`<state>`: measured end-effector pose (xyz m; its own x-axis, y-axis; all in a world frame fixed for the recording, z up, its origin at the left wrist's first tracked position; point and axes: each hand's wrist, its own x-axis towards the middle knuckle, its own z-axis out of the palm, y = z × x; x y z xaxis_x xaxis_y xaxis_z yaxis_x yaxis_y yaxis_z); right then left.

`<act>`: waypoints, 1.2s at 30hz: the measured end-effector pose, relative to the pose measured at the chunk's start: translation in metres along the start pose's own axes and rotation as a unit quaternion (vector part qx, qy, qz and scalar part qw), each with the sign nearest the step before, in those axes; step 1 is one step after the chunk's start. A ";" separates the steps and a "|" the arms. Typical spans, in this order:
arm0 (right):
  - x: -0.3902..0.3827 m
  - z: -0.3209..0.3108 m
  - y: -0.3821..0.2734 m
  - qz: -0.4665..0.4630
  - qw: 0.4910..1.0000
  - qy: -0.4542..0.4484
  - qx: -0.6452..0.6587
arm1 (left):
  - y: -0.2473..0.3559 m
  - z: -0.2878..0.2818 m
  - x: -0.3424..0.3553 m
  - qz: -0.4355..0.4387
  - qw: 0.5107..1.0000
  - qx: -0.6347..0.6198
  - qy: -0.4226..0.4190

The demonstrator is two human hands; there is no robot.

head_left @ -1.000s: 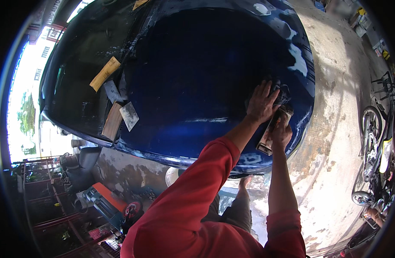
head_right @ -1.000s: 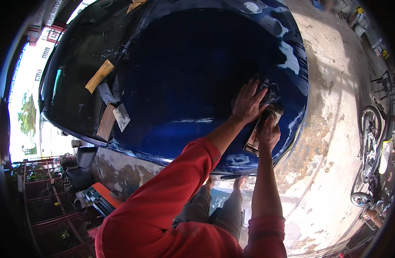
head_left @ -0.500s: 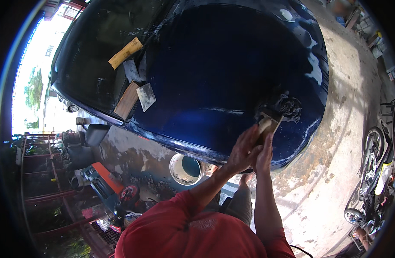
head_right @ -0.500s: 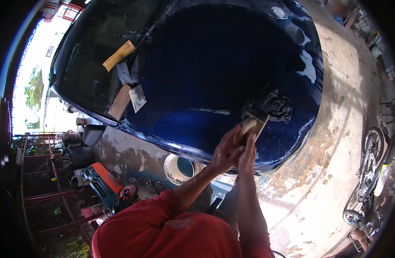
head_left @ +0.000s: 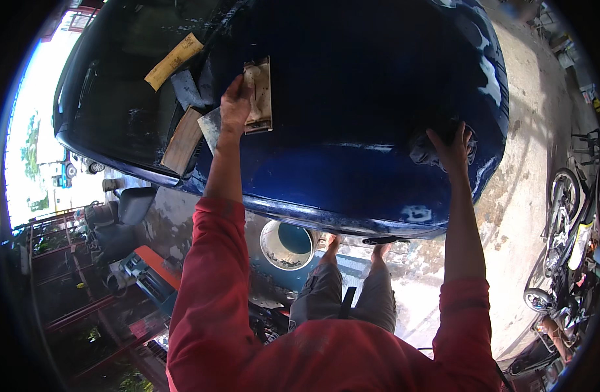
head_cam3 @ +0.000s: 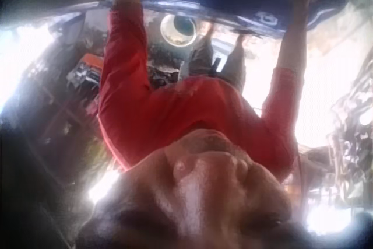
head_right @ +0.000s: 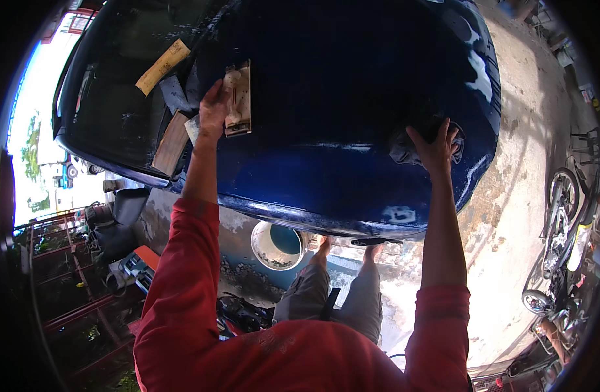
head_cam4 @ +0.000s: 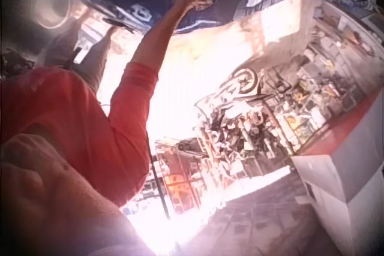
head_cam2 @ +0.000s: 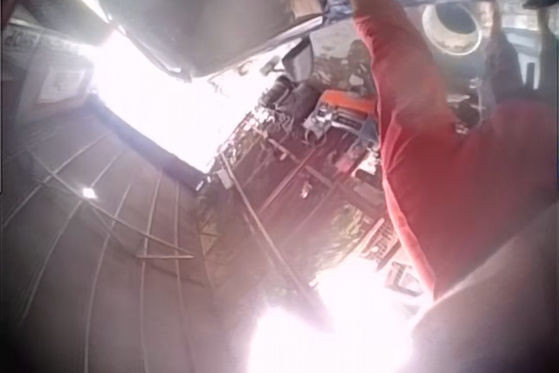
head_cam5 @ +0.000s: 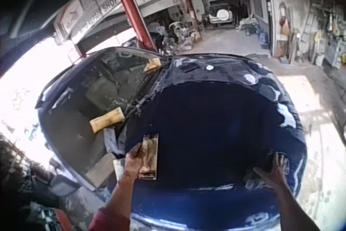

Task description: The person sands the surface of a blue car hood using a sanding block and a sanding sponge, alternating between tools and wiping the surface with a cloth. The person repeatedly smooths the hood and removes dust throughout the clip.

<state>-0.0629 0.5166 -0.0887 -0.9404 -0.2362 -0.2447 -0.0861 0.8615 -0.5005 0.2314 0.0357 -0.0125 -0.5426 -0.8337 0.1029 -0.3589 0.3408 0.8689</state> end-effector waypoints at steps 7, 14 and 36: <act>0.032 -0.005 -0.009 0.022 0.985 -0.116 -0.130 | -0.072 -0.087 -0.042 -0.196 0.864 0.444 0.135; 0.053 -0.018 0.013 -0.023 0.974 -0.158 -0.161 | -0.104 -0.122 -0.010 -0.089 0.890 0.419 0.154; 0.082 -0.058 0.049 -0.101 0.943 -0.222 -0.224 | 0.062 0.194 -0.226 -0.333 0.877 -0.224 0.264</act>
<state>-0.1634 0.5655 -0.0855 -0.6679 -0.4947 -0.5561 -0.4729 0.8590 -0.1962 0.1849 0.3294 -0.0760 0.1444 -0.9083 -0.3927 -0.0649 -0.4047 0.9122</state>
